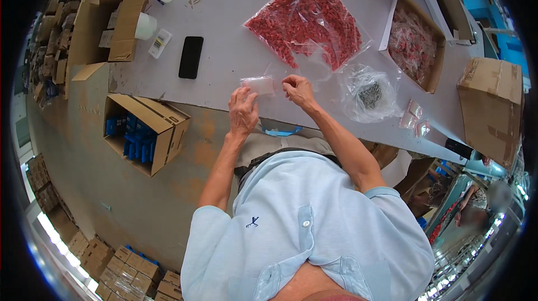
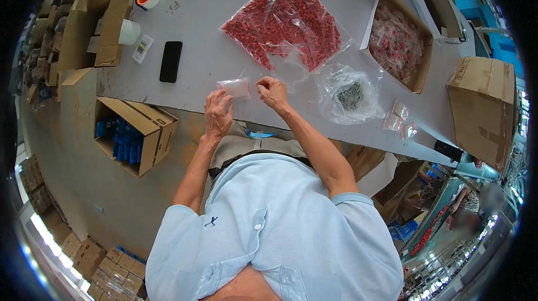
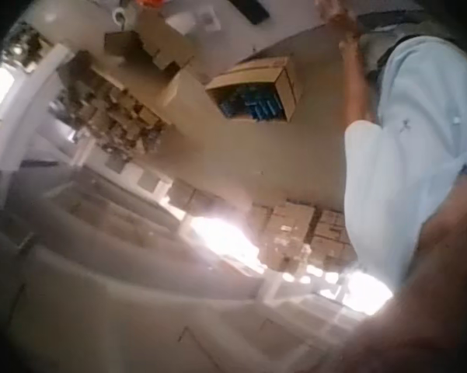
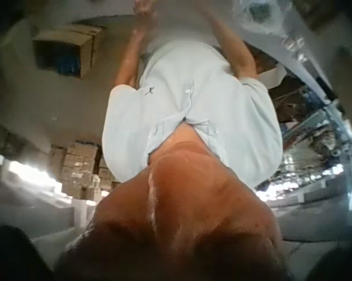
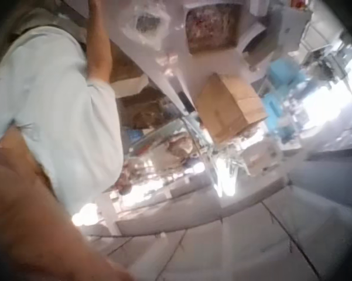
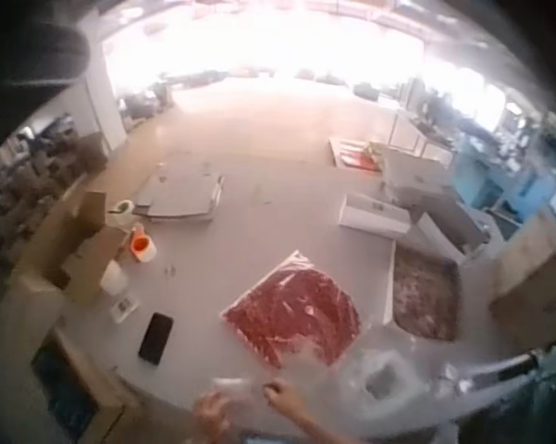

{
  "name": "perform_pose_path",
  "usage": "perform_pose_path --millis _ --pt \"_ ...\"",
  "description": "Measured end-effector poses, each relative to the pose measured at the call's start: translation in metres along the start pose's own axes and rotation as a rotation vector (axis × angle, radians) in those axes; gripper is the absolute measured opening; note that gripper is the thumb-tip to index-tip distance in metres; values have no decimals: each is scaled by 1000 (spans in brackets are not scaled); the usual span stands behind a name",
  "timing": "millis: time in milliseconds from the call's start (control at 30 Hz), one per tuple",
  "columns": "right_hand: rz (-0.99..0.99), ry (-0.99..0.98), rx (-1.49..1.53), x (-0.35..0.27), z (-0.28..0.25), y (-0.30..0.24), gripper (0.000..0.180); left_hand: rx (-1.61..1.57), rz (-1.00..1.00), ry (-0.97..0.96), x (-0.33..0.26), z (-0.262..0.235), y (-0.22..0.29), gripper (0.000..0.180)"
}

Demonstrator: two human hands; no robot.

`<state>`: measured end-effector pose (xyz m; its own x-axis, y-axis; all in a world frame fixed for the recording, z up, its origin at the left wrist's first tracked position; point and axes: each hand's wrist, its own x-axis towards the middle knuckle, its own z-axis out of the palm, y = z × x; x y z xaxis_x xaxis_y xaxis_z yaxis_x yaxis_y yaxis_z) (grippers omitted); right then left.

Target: Placing small plastic components into small resealable plastic bags.

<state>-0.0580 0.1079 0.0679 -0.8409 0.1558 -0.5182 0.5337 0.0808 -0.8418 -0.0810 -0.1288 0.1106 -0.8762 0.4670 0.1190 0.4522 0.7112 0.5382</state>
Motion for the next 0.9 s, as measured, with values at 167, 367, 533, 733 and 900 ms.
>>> perform_pose_path --millis 167,367,533,733,900 --pt "-217 228 -385 4 3 -23 27 -9 48 -29 7 11 -4 42" --pt "-467 251 -652 18 0 -11 11 -9 31 -77 14 20 -3 48" --pt "-477 256 -591 15 -5 -1 6 -8 32 -52 19 18 -1 45" --pt "-448 237 -526 -4 -4 -15 14 -61 -5 58 24 18 -1 39" --pt "-416 193 -690 13 3 -14 23 -131 -50 46 16 16 4 35"
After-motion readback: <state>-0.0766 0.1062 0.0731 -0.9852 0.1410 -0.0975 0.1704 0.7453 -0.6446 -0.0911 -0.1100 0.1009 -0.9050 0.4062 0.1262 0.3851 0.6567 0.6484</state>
